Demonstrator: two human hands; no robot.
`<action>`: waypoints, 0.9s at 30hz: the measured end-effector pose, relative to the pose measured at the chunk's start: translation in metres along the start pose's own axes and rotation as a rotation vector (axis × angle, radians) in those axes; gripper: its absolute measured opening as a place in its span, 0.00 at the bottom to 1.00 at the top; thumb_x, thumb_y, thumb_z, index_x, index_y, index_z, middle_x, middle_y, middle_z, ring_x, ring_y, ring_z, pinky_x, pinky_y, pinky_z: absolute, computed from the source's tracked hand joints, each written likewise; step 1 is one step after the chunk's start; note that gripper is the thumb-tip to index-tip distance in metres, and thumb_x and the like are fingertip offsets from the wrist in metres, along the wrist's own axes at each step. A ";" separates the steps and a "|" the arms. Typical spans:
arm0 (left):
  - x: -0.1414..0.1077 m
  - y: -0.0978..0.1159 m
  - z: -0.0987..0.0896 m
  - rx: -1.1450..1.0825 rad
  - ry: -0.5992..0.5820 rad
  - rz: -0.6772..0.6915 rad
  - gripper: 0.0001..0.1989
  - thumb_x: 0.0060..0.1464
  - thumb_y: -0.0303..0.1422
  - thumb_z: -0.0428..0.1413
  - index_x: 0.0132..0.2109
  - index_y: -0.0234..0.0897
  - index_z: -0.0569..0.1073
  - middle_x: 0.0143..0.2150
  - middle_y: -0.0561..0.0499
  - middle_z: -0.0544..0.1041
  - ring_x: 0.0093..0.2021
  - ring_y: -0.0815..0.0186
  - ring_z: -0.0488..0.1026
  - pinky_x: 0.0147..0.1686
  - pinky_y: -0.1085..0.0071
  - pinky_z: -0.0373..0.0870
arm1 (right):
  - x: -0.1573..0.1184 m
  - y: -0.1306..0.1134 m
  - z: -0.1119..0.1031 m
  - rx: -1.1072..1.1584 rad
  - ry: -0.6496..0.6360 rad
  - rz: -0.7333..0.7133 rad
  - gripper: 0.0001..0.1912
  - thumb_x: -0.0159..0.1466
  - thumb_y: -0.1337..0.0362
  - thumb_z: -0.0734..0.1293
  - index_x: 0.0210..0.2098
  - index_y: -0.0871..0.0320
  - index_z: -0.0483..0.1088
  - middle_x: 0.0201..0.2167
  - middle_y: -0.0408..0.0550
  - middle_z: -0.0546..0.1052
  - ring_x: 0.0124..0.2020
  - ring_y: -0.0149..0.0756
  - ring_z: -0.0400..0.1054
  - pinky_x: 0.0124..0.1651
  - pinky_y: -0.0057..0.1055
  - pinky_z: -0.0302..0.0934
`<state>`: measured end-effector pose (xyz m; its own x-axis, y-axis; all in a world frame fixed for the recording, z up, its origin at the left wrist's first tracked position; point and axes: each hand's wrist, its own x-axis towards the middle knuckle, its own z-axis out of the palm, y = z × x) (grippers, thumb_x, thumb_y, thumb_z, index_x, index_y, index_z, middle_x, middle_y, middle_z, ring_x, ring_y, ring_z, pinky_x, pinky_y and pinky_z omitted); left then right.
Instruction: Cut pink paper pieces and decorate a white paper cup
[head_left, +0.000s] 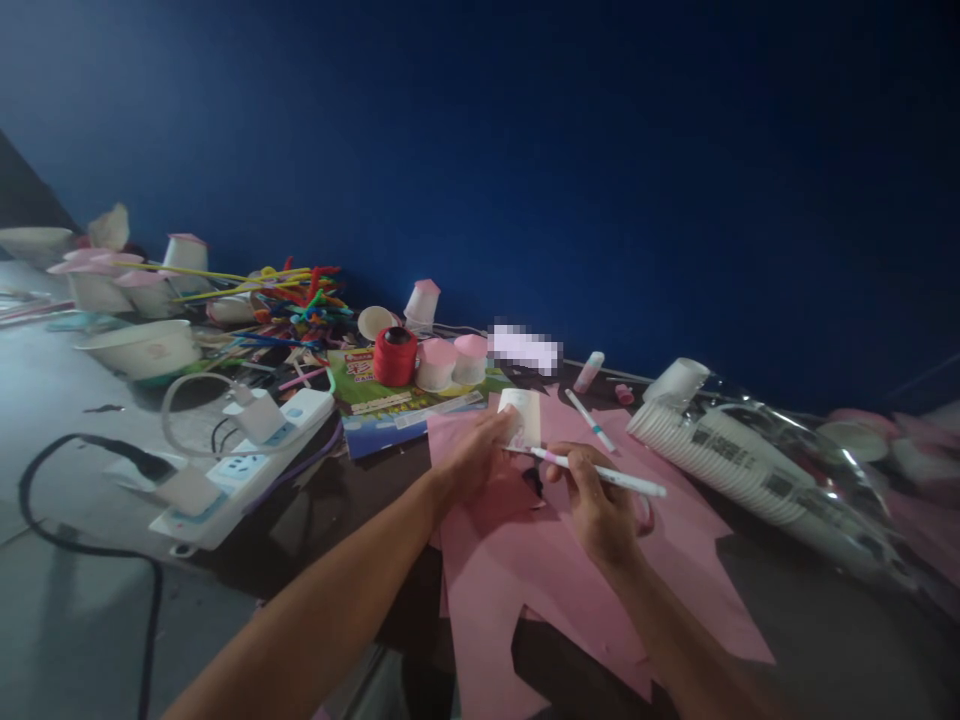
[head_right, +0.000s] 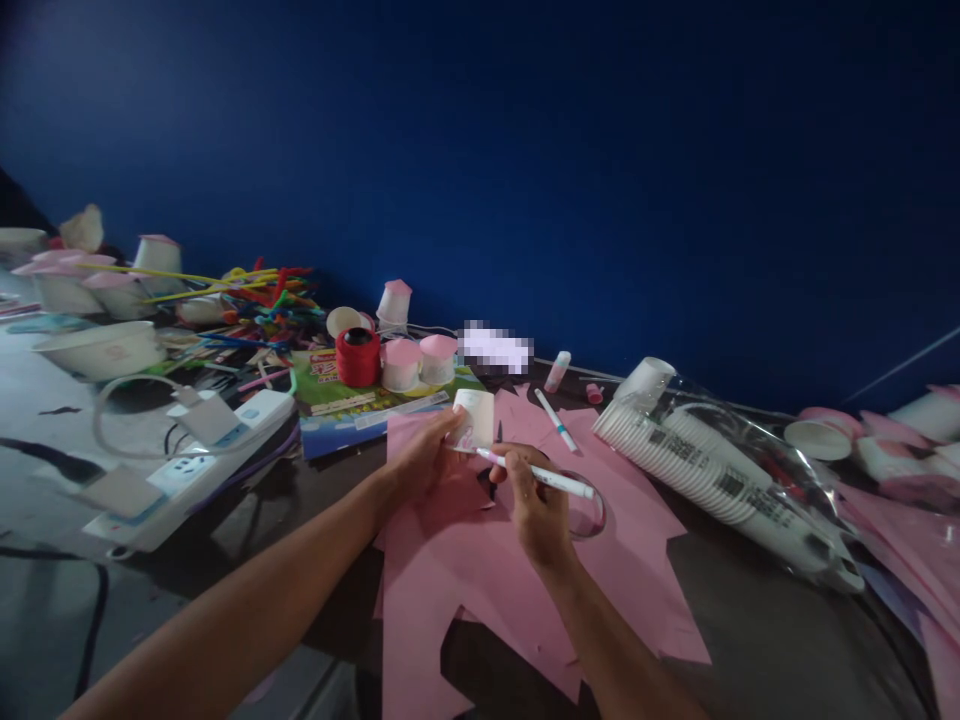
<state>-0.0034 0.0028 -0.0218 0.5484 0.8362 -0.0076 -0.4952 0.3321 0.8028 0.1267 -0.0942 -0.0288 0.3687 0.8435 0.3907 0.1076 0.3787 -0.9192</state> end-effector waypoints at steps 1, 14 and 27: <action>0.000 0.000 0.001 -0.002 0.014 -0.003 0.17 0.48 0.46 0.62 0.31 0.34 0.74 0.24 0.52 0.73 0.23 0.69 0.68 0.25 0.73 0.63 | 0.000 0.000 0.000 -0.004 -0.001 0.001 0.15 0.67 0.53 0.63 0.37 0.57 0.76 0.25 0.43 0.72 0.30 0.35 0.67 0.37 0.33 0.61; -0.003 0.003 0.002 0.035 0.023 -0.015 0.17 0.49 0.46 0.62 0.31 0.34 0.74 0.24 0.52 0.73 0.23 0.70 0.67 0.24 0.74 0.63 | 0.000 -0.004 0.001 -0.042 0.006 -0.015 0.13 0.68 0.56 0.62 0.37 0.56 0.76 0.25 0.42 0.73 0.30 0.33 0.66 0.37 0.31 0.60; 0.001 0.001 -0.001 0.016 0.018 -0.021 0.18 0.48 0.46 0.62 0.32 0.34 0.73 0.24 0.52 0.72 0.23 0.70 0.67 0.23 0.74 0.63 | 0.004 0.001 0.002 -0.013 0.062 -0.016 0.14 0.67 0.54 0.63 0.37 0.56 0.75 0.25 0.42 0.72 0.31 0.35 0.67 0.38 0.33 0.61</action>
<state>-0.0041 0.0041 -0.0220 0.5461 0.8369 -0.0357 -0.4726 0.3430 0.8118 0.1265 -0.0901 -0.0282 0.4235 0.8118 0.4021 0.1257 0.3869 -0.9135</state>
